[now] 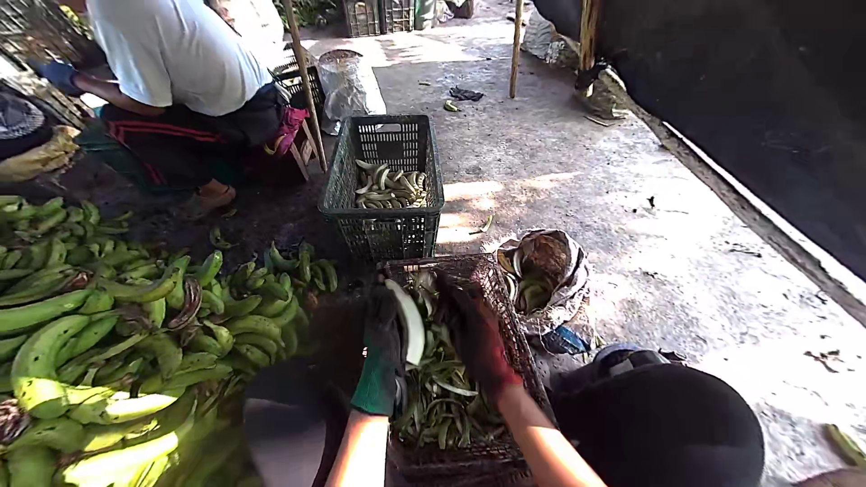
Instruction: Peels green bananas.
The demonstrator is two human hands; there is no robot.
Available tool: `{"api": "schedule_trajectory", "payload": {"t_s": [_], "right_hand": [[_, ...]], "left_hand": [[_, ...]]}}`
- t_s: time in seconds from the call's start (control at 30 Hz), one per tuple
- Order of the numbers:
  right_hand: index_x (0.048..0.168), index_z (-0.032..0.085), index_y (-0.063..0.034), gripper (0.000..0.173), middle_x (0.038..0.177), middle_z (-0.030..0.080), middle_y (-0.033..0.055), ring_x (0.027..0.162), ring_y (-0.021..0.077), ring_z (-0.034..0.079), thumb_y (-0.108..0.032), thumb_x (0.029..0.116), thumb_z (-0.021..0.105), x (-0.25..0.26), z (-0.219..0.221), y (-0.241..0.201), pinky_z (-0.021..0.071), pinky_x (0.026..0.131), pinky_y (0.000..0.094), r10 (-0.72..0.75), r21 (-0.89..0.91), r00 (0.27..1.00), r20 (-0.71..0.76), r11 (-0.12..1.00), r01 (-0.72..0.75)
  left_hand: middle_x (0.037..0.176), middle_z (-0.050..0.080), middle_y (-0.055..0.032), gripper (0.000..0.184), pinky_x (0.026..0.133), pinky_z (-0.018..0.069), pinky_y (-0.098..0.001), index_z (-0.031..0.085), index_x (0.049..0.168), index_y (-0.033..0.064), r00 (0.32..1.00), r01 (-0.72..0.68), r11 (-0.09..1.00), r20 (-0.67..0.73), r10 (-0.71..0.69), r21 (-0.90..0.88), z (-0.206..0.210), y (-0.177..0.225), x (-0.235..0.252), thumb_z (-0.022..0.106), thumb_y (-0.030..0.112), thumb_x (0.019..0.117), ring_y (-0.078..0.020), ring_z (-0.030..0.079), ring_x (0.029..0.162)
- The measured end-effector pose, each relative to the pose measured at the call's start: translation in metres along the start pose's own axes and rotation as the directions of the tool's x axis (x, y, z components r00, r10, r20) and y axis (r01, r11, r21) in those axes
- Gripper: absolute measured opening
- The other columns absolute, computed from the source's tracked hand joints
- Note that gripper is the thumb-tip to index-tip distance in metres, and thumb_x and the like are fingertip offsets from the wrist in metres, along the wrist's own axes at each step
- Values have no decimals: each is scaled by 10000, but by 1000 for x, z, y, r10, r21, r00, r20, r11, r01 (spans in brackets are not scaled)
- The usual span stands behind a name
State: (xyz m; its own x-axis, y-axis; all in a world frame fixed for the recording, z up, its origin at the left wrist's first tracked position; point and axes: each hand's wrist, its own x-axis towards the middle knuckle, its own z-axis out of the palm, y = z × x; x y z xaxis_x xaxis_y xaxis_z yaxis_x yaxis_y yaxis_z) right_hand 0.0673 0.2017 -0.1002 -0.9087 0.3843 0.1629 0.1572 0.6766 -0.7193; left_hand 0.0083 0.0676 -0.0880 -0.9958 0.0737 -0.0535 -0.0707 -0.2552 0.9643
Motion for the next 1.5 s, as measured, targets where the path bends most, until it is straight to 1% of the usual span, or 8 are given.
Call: {"api": "schedule_trajectory", "payload": {"t_s": [0.1,0.23,0.33,0.47,0.8,1.07,1.27,1.5], "right_hand": [[1296,720,-131,447,1139,711,198,1056,433,664,-185,863,621,-61,37,-2,488,909,667,-121,61,979,-163,989,132],[1360,674,-158,426,1224,693,195,1138,426,645,-138,943,585,-23,14,-1,464,976,671,-91,36,995,-44,995,93],[1403,625,-118,432,1253,676,193,1116,357,666,-135,988,505,12,-8,6,512,956,572,-81,109,997,4,991,80],[1254,736,-130,385,1171,704,195,1084,393,668,-136,884,630,-6,8,-11,499,934,636,-326,141,939,-107,930,339],[1344,695,-246,406,1144,719,177,998,394,692,-164,958,598,5,10,-17,525,848,624,-199,-64,979,53,977,202],[1472,570,-179,447,1360,652,121,1251,279,616,-204,1033,487,27,14,12,459,1088,514,-7,154,993,115,988,-11],[1187,766,-272,326,1051,732,140,943,382,698,-264,916,585,-47,34,-1,524,811,621,-408,-107,902,-139,912,396],[1459,576,-149,438,1350,650,137,1232,272,621,-154,1032,483,26,11,10,473,1081,478,19,164,992,128,986,-40]], "left_hand": [[1268,572,-204,412,962,481,-269,364,1442,-128,948,-132,991,-292,127,5,6,-3,9,344,84,1090,-134,582,1080],[1170,615,-114,427,859,531,-257,422,1447,-30,996,-9,997,-89,2,-82,4,-9,13,432,172,1072,-78,610,970],[645,541,9,141,433,482,-229,526,1167,74,993,115,967,29,-112,-229,6,10,14,446,115,1058,-69,527,486],[994,671,24,288,787,585,-238,496,1293,54,990,-91,943,74,120,-319,-15,15,18,332,187,1097,-33,666,878],[1139,629,-83,350,867,488,-179,533,1343,-57,997,81,979,5,-83,188,-3,26,4,394,154,1101,-4,590,961],[944,674,-5,277,717,573,-199,574,1262,2,977,152,985,166,-136,-85,-18,20,4,400,117,1080,-32,661,801],[827,672,-37,330,631,584,-235,587,1141,6,981,189,930,100,-165,-315,-31,-1,25,315,191,1114,-80,666,703],[919,727,-71,362,631,612,-259,615,1234,12,948,277,892,255,-192,-357,-28,23,2,321,172,1098,-109,710,748]]}}
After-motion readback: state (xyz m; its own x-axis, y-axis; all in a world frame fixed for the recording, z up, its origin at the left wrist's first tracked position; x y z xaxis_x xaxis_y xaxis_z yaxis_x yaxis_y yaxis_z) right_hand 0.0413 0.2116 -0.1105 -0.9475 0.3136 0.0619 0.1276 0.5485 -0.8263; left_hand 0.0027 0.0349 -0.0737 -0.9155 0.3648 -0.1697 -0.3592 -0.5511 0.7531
